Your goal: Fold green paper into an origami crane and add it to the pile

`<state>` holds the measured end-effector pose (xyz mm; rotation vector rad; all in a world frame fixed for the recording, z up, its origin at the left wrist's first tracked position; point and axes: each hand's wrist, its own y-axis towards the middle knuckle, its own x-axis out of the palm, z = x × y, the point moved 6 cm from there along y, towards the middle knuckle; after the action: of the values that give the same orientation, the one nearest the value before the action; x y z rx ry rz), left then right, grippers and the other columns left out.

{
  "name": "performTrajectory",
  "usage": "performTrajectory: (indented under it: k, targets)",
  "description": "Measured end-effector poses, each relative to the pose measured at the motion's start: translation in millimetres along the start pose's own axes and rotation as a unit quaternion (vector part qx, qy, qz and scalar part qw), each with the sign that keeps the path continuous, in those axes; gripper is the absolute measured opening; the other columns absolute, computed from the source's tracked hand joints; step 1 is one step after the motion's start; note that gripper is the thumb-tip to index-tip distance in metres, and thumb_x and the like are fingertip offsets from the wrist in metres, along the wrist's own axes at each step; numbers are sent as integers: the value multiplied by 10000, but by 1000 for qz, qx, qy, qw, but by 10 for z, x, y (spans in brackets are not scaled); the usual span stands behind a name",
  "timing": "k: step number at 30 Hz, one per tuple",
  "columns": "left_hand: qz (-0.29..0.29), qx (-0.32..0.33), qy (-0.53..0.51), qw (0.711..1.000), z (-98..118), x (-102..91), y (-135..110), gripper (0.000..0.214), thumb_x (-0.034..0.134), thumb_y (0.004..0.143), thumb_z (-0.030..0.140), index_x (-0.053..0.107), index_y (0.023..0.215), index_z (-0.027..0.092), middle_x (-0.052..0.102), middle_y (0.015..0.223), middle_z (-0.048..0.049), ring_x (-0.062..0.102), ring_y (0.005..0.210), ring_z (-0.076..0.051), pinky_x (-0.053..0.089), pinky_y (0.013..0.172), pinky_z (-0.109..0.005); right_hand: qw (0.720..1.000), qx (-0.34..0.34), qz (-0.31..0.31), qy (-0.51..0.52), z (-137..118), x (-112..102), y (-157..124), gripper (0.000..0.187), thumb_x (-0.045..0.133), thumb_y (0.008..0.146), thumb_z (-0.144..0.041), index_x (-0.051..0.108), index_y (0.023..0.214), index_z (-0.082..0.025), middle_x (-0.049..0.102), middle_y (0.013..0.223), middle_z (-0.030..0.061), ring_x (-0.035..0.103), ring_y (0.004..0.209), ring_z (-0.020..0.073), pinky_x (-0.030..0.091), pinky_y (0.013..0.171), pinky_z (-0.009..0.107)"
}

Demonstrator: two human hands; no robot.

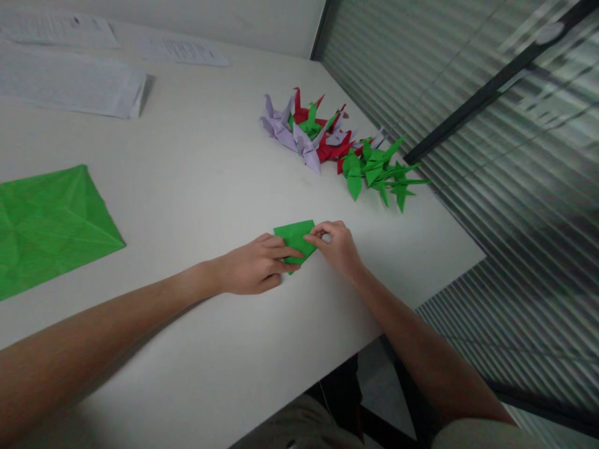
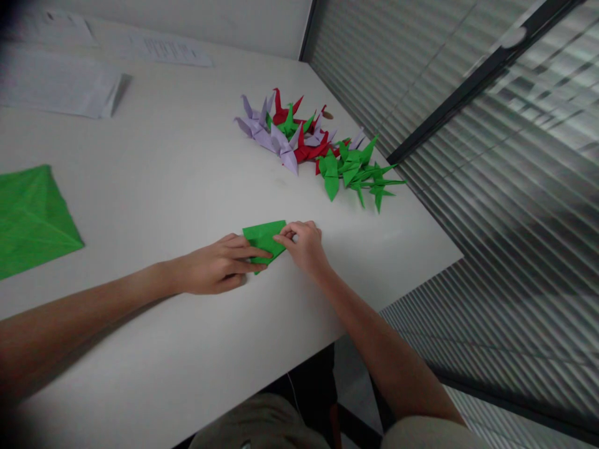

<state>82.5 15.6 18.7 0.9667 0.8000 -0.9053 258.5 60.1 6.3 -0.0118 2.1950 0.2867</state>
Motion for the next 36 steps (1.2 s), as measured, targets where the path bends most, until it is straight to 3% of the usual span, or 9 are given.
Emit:
performTrajectory:
  k: [6, 16, 21, 24, 33, 36]
  targets:
    - [-15, -15, -13, 1000, -14, 5, 18, 403, 432, 921, 144, 572, 1296, 185, 615, 1334, -81, 553, 1117, -244, 368, 994, -425, 1000, -8, 8, 0, 16, 9, -13, 159, 693, 814, -321, 642, 694, -231, 682, 693, 10, 573, 777, 217, 400, 832, 382]
    - [-26, -13, 34, 999, 8, -5, 29, 354, 419, 951, 174, 612, 1247, 175, 626, 1305, -85, 542, 1039, -248, 383, 929, -429, 997, -27, 7, -78, -16, 34, -84, 199, 585, 905, -382, 647, 788, -233, 664, 771, 27, 536, 847, 232, 342, 813, 376]
    - [-29, 5, 59, 998, 42, 10, 33, 361, 409, 958, 155, 595, 1266, 186, 585, 1372, -88, 460, 1297, -266, 299, 1034, -446, 992, -39, -2, -119, -55, 20, -90, 222, 552, 928, -401, 635, 803, -237, 662, 765, 24, 515, 845, 238, 311, 785, 373]
    - [-19, 3, 50, 999, 36, 14, 26, 378, 416, 949, 136, 579, 1282, 208, 553, 1412, -90, 461, 1331, -245, 207, 1099, -472, 991, -42, -6, -126, -67, 19, -90, 243, 534, 937, -422, 630, 806, -240, 658, 760, 22, 511, 838, 236, 302, 774, 367]
    - [-20, -13, 22, 999, 9, 14, 18, 407, 419, 927, 127, 558, 1298, 219, 559, 1404, -97, 505, 1302, -243, 156, 1101, -502, 994, -65, -32, -78, -47, -8, -83, 185, 625, 886, -415, 655, 898, -234, 633, 773, 9, 514, 864, 222, 312, 824, 360]
    - [-22, -11, 23, 999, 16, 14, 21, 405, 420, 928, 131, 554, 1302, 209, 562, 1399, -108, 501, 1306, -244, 173, 1086, -496, 992, -90, -62, -68, -53, -54, -105, 332, 681, 827, -502, 657, 1040, -248, 633, 860, 19, 507, 920, 232, 315, 864, 369]
